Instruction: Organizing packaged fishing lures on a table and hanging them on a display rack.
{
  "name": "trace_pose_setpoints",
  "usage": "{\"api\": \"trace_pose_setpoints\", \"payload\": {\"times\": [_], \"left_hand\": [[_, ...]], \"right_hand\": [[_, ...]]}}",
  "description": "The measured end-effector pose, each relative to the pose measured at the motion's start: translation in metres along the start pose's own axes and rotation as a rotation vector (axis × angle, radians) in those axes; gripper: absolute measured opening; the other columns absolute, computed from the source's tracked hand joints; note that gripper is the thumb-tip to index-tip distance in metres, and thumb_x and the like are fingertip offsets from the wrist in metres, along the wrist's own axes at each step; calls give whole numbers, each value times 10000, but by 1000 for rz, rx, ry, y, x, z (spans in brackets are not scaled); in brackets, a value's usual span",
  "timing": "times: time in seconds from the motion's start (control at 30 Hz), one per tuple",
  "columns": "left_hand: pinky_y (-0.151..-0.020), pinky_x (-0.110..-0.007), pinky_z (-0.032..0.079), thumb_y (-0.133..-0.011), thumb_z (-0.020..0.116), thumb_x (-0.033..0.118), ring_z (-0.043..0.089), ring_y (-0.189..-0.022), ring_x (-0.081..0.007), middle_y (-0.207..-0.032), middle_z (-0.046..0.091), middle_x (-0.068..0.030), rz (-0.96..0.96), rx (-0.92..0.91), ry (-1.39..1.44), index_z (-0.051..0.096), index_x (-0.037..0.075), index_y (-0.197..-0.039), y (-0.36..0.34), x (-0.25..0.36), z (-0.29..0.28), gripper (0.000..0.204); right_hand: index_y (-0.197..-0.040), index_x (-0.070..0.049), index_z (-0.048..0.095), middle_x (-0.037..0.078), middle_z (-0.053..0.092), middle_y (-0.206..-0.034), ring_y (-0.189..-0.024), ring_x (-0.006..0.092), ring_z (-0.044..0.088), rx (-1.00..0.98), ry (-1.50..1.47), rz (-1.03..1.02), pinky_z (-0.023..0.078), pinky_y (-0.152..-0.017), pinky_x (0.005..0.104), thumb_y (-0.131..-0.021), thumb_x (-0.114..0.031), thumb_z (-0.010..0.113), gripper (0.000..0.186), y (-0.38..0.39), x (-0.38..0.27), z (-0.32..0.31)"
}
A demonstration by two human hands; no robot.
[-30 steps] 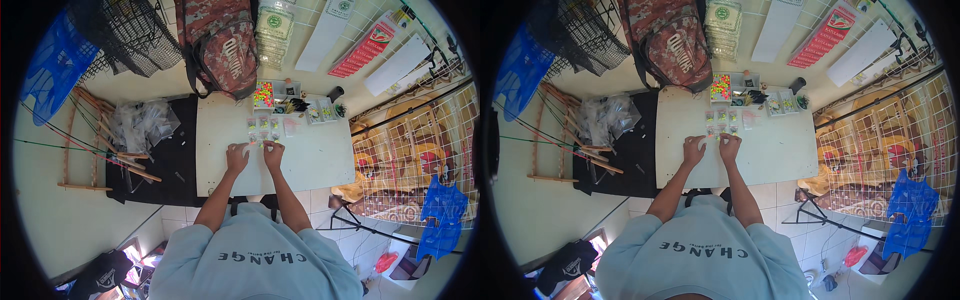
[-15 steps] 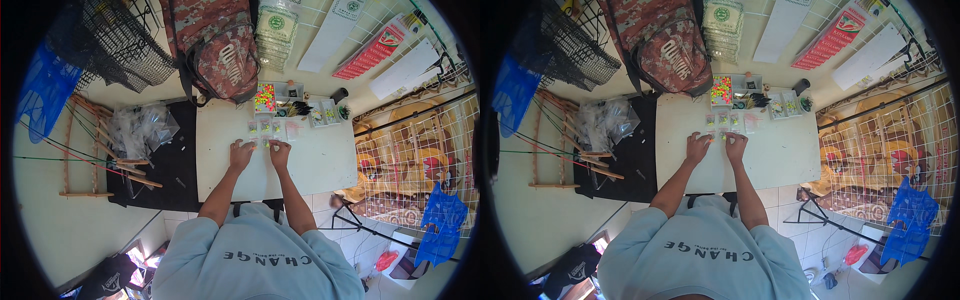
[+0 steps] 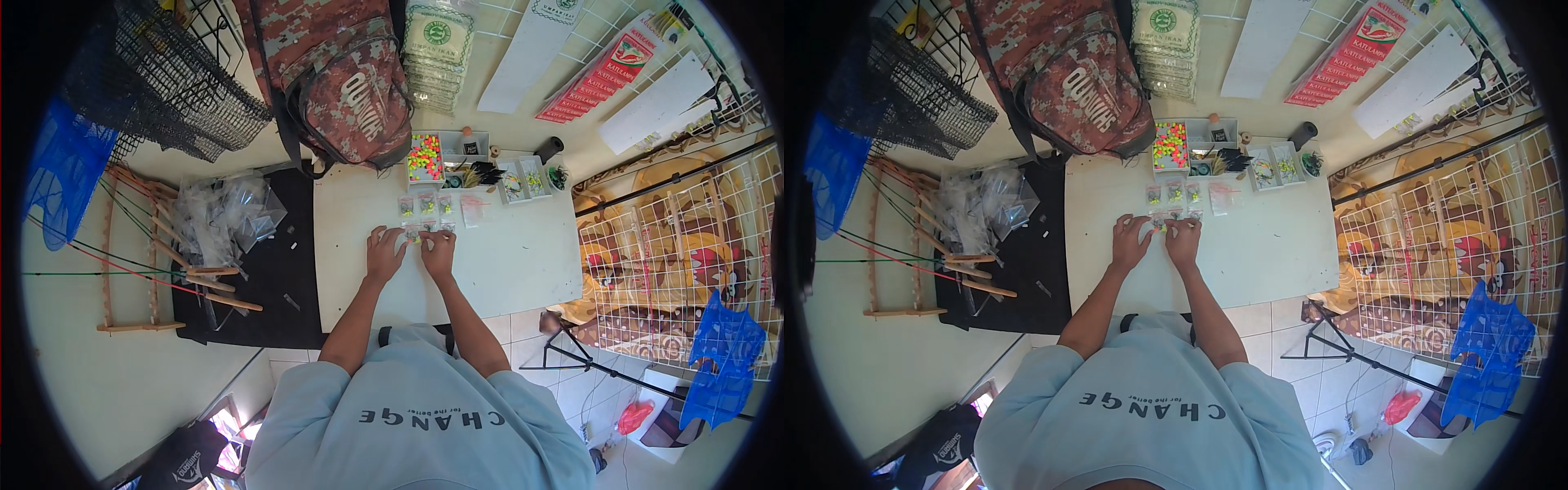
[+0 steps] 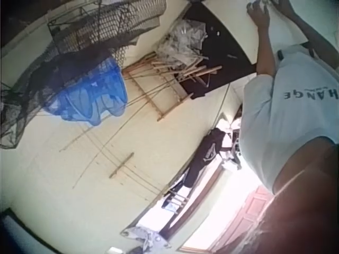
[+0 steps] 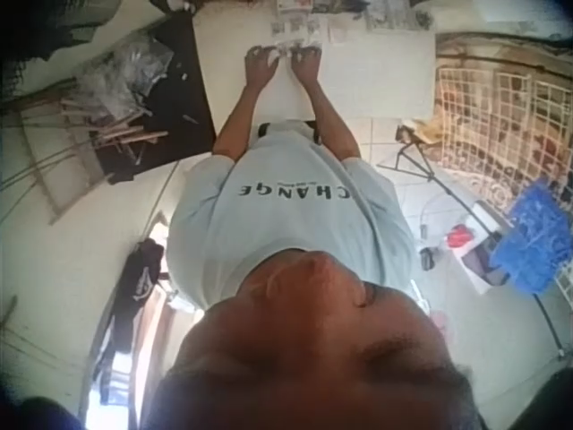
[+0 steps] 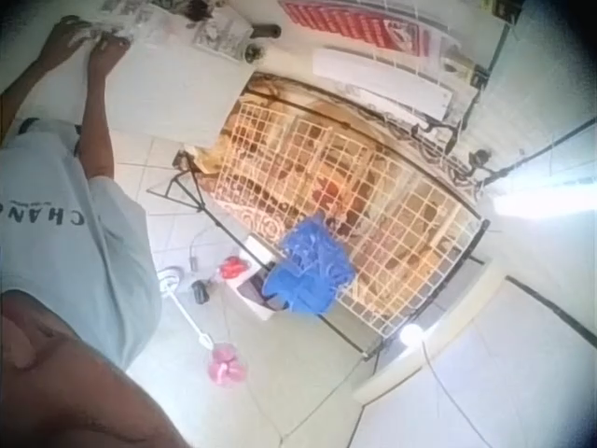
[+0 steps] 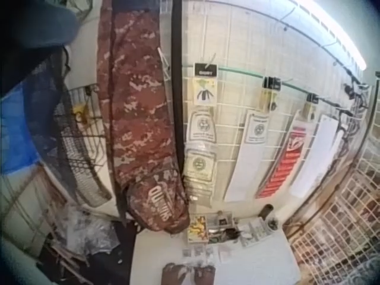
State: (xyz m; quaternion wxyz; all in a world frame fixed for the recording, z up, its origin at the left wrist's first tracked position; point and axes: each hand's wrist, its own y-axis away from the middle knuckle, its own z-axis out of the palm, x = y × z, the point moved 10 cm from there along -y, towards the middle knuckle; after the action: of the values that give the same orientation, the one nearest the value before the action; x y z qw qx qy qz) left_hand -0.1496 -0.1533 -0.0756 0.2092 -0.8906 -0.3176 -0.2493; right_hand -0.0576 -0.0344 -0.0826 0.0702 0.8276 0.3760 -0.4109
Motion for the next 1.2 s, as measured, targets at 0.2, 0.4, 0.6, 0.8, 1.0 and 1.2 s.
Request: {"api": "trace_pose_setpoints", "payload": {"times": [0.2,0.4,0.6,0.8,1.0,1.2], "left_hand": [[-961,-400,324,-819,642,217,429,-1171,-259,-1112,628,-15,-25,-77,0,627,137,-1096,8,-10,10,288],[-956,-396,330,-812,650,204,434,-1165,-265,-1077,642,-37,5,-64,-4,624,141,-1136,11,-12,12,330],[-952,-399,334,-799,669,223,428,-1166,-269,-1004,648,-89,-60,-74,4,590,137,-1178,9,-20,16,396],[-953,-397,337,-797,674,215,429,-1162,-267,-1066,651,-28,-91,-105,17,583,147,-1152,8,-18,18,373],[-962,-388,336,-792,689,214,426,-1160,-252,-1087,650,-1,-93,-81,22,555,166,-1178,8,-22,19,411],[-950,-396,350,-791,689,229,442,-1143,-261,-1073,645,-49,-88,-79,17,574,158,-1166,5,-17,15,398]], "right_hand": [[-895,-84,708,46,683,-893,-975,280,488,73,50,15,377,-901,376,-746,-19,640,176,6,-1,4],[-901,-91,708,37,684,-930,-994,294,478,25,62,-13,379,-911,391,-751,-35,636,175,-1,-7,8],[-933,-85,695,61,682,-949,-1048,294,502,-42,143,-48,345,-963,392,-742,-40,613,213,-2,-15,13],[-951,-112,695,53,683,-988,-1039,295,487,-40,69,-101,333,-975,386,-736,-30,620,242,2,-11,12],[-961,-113,695,50,680,-1005,-1060,298,471,-71,82,-85,332,-981,384,-738,-33,620,248,4,-20,9],[-1008,-121,672,49,642,-1080,-1096,320,440,-46,89,-97,350,-975,394,-734,-30,619,294,7,-15,4]]}}
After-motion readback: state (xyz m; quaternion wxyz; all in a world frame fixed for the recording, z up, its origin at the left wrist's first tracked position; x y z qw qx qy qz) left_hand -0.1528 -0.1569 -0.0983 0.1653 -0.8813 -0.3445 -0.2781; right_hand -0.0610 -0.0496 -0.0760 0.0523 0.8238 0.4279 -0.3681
